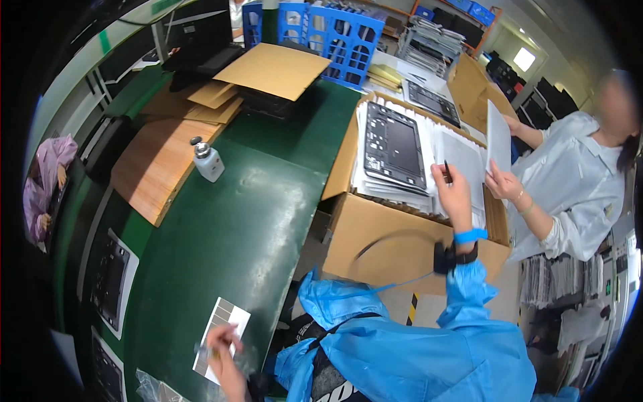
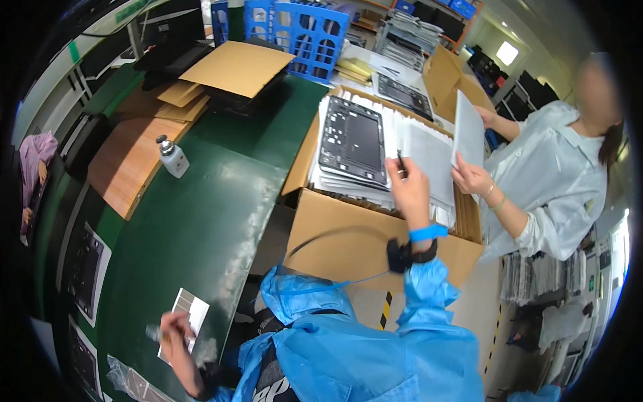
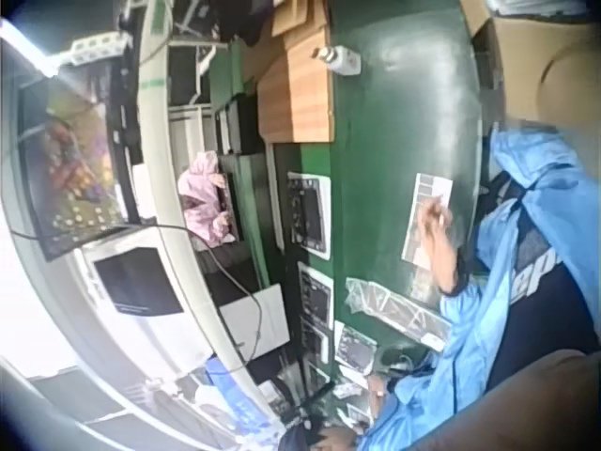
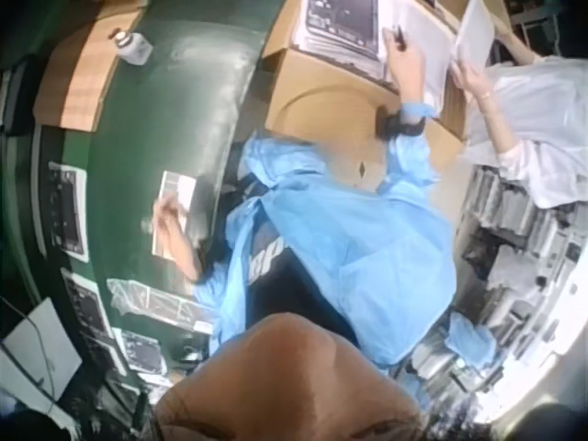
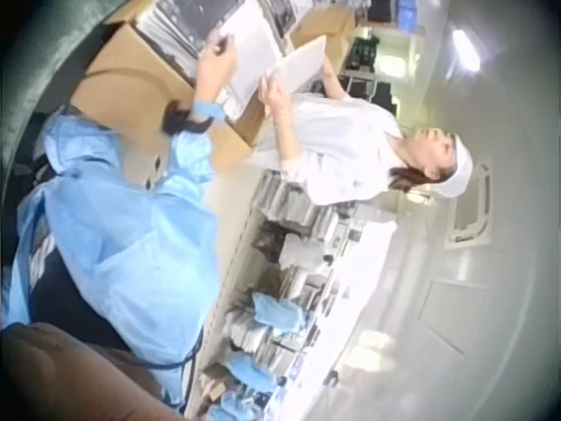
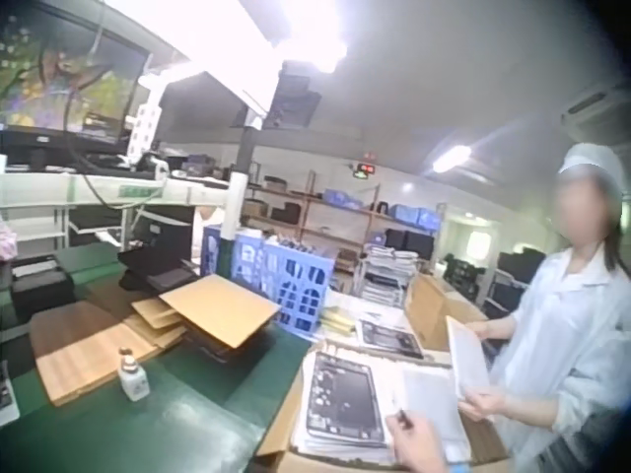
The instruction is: The recorder is assembling an electronic device chassis by applying adhesives and components using a stylus-like tool.
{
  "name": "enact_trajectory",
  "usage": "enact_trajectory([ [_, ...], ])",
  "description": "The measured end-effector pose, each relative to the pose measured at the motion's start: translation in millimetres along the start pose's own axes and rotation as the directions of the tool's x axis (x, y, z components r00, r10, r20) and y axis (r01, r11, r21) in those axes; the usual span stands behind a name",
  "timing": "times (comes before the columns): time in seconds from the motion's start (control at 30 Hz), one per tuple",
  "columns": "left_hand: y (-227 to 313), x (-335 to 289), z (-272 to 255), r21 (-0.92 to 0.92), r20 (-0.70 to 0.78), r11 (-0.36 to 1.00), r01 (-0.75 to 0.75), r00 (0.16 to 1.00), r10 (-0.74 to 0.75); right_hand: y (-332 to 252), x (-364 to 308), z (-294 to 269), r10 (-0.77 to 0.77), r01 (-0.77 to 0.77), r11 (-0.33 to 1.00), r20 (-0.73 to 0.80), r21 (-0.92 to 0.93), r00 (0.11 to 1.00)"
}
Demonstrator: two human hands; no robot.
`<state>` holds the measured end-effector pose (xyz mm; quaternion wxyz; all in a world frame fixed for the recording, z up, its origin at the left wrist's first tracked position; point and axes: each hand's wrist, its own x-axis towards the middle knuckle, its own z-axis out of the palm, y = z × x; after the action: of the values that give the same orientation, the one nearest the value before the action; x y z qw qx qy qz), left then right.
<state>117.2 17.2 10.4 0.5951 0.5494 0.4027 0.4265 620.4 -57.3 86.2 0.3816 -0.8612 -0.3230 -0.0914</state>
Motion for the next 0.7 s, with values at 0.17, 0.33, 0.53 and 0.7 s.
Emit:
enact_trajectory([
  [0.17,6,100,109,-0.245,0.318,0.959,0.139,0.946,-0.056,113,59,29,0.272,-0.328,0.923,0.262,0.202,0.926],
  [0.33,-18,148,181,-0.272,0.462,0.916,0.294,0.875,-0.144,83,80,36,0.347,-0.327,0.938,0.354,-0.118,0.868],
  [0.53,-39,152,187,-0.312,0.292,0.920,0.236,0.946,-0.144,75,95,41,0.326,-0.446,0.894,0.626,0.039,0.708],
  [0.7,-34,147,203,-0.397,0.281,0.846,0.355,0.925,-0.256,81,95,48,0.323,-0.375,0.926,0.591,-0.037,0.739],
])
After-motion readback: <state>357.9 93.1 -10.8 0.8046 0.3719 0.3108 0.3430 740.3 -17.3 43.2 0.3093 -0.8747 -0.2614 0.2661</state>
